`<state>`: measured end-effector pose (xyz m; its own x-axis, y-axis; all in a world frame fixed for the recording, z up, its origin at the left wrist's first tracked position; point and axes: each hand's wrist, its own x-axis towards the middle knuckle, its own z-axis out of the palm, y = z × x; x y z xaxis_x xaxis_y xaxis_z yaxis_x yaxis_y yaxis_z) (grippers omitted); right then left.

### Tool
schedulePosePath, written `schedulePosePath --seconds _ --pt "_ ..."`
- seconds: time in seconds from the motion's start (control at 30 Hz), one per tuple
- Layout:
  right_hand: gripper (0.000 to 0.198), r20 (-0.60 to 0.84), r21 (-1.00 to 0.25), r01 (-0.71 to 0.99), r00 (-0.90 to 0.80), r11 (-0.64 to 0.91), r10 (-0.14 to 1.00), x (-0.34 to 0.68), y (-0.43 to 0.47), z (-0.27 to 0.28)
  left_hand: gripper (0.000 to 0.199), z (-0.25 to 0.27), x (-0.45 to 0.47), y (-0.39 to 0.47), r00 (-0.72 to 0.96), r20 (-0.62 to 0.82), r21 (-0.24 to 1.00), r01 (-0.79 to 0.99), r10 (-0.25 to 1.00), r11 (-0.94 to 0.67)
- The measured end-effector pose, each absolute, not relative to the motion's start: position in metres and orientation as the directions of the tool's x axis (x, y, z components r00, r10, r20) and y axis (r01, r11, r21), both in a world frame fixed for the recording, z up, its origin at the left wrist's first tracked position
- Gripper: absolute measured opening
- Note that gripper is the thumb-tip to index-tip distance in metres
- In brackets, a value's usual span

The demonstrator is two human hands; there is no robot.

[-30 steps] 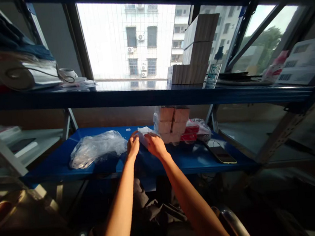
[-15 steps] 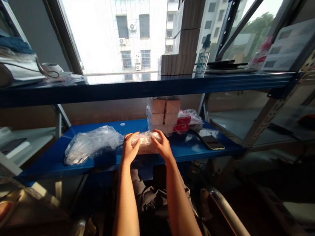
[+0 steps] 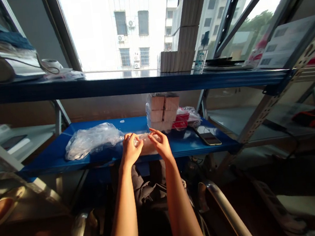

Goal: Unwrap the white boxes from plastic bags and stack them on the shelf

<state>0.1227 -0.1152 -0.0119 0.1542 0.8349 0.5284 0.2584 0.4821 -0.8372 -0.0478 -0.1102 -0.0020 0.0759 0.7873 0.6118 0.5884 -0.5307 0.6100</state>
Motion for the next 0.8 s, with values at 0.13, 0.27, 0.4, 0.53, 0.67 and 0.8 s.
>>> schedulePosePath --seconds 0.13,0.27,0.4,0.53,0.67,0.8 --pt "0.028 0.566 -0.822 0.137 0.314 0.553 0.762 0.123 -0.110 -0.013 0.021 -0.004 -0.051 -0.105 -0.087 0.631 0.662 0.578 0.771 -0.477" --pt "0.030 0.578 -0.813 0.126 0.281 0.568 0.766 0.122 -0.117 -0.005 0.012 0.003 -0.050 -0.110 -0.282 0.588 0.763 0.504 0.758 -0.404" --pt "0.038 0.613 -0.751 0.343 0.044 0.564 0.789 0.117 -0.127 0.006 0.021 0.017 -0.044 -0.120 -0.237 0.603 0.748 0.501 0.762 -0.436" --pt "0.023 0.610 -0.761 0.387 0.151 0.521 0.778 0.116 -0.127 0.012 0.039 0.025 -0.054 -0.125 -0.091 0.651 0.696 0.470 0.754 -0.544" --pt "0.039 0.512 -0.853 0.122 0.386 0.507 0.768 0.130 -0.122 0.019 0.042 0.036 -0.080 -0.126 -0.022 0.680 0.645 0.495 0.733 -0.583" --pt "0.041 0.561 -0.807 0.003 0.314 0.590 0.766 0.151 -0.119 0.037 0.047 0.066 -0.092 -0.124 0.139 0.692 0.561 0.514 0.708 -0.649"
